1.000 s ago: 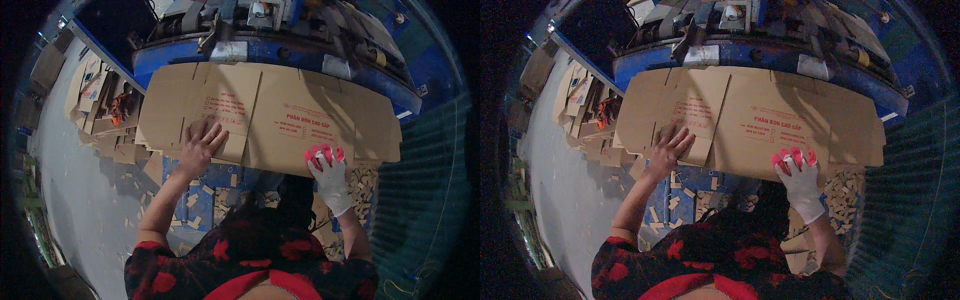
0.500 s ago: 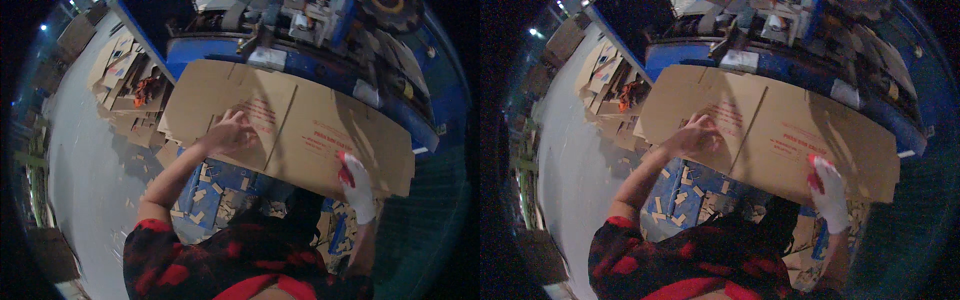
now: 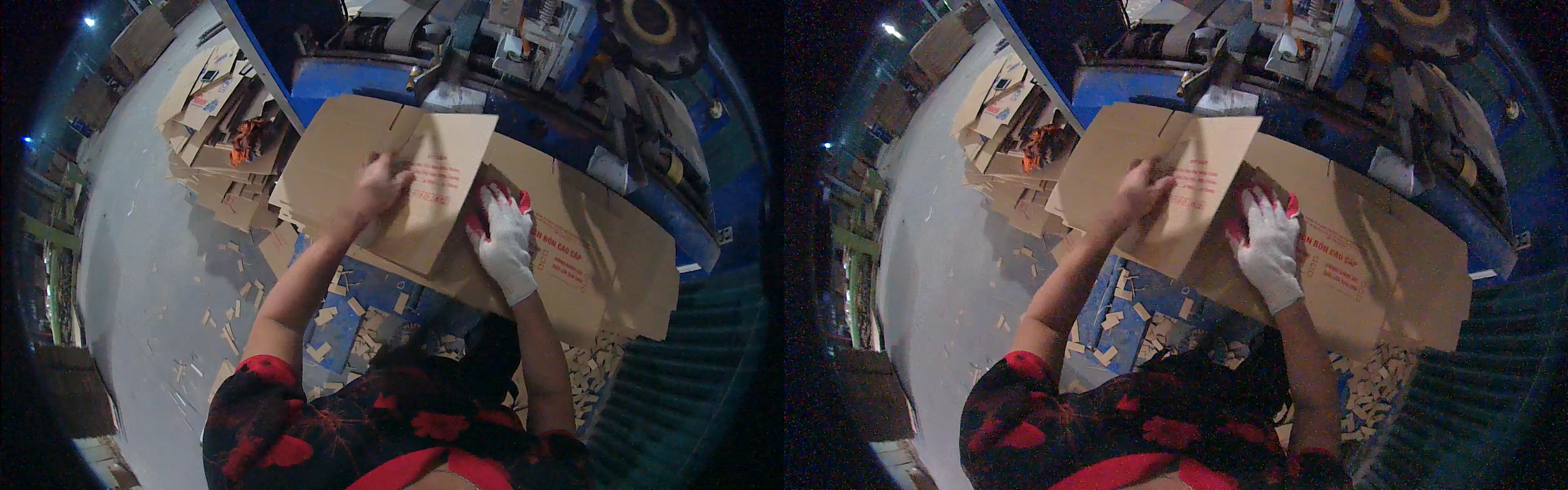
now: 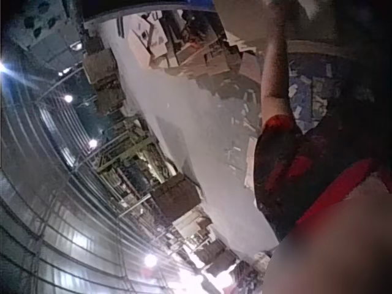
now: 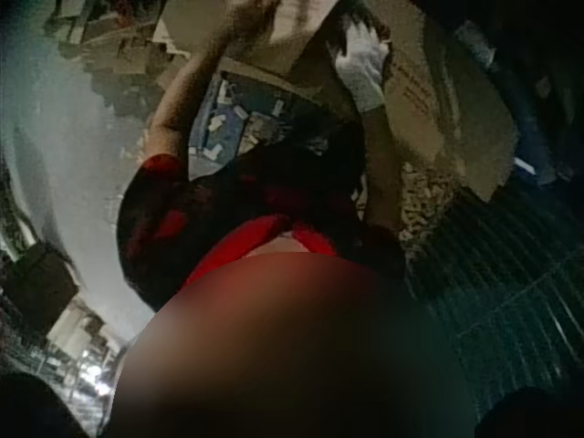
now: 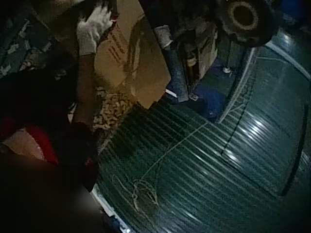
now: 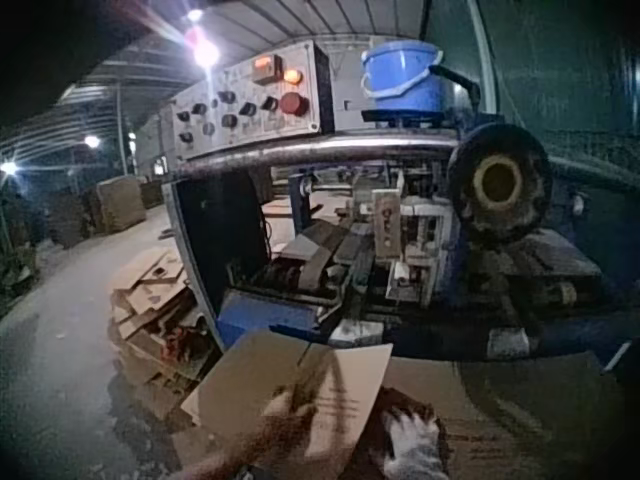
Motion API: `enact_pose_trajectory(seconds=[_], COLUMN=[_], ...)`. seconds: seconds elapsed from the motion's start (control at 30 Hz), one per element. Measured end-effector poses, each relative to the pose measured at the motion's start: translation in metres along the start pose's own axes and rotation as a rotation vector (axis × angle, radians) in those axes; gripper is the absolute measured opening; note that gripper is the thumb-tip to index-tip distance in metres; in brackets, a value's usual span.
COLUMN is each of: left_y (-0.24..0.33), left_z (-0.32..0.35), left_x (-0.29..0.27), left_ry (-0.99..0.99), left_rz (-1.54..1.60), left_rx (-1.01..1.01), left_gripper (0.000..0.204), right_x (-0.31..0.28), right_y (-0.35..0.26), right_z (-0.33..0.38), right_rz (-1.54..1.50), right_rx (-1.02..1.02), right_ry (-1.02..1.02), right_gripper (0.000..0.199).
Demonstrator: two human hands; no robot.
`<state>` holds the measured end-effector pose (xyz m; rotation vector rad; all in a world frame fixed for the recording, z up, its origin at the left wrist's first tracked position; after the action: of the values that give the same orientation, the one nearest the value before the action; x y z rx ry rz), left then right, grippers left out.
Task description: The person folds flat cardboard sheets into box shapes using a blue machine, then stacks the finished boxes. The person wears white gloves and repeatedly feeds cardboard into the machine, folds the flaps, and collects the formed boxes.
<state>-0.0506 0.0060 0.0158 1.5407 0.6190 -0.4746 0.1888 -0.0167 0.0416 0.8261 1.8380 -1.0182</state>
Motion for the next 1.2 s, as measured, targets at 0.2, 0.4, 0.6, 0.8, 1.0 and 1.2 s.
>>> enact_pose_trajectory(seconds=[0.2, 0.4, 0.6, 0.8, 1.0, 1.2], left_y=[0.102, 0.102, 0.094, 0.097, 0.088, 0.073], left_z=[0.049, 0.059, 0.059, 0.052, 0.052, 0.047], left_x=[0.068, 0.100, 0.106, 0.099, 0.095, 0.093], left_ry=[-0.083, -0.258, -0.308, -0.280, -0.375, -0.382], left_rz=[-0.511, -0.740, -0.750, -0.798, -0.566, -0.496], left_rx=[0.714, 0.654, 0.586, 0.564, 0.441, 0.470], left_gripper=[0.055, 0.054, 0.053, 0.053, 0.065, 0.058], right_x=[-0.007, 0.005, 0.005, 0.001, -0.007, -0.068], right_y=[0.021, 0.013, 0.011, 0.013, 0.015, 0.041], right_z=[-0.002, -0.004, -0.006, -0.002, -0.005, 0.049], right_rz=[-0.175, 0.217, 0.223, 0.166, 0.114, -0.001], right_rx=[0.105, 0.051, 0.016, 0.024, -0.032, 0.040], right_ry=[0.197, 0.013, 0.017, 0.008, 0.041, -0.085], right_gripper=[0.052, 0.048, 0.048, 0.047, 0.046, 0.056])
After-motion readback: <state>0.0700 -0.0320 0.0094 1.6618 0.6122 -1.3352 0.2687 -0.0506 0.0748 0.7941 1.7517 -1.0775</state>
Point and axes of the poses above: each hand's wrist, its own z-axis away from the middle knuckle, its own x-axis out of the palm, y = z × x, the point moved 8 cm from there along -z, towards the middle knuckle, and after that the axes turned 9 degrees about x, right-handed, at the moved point
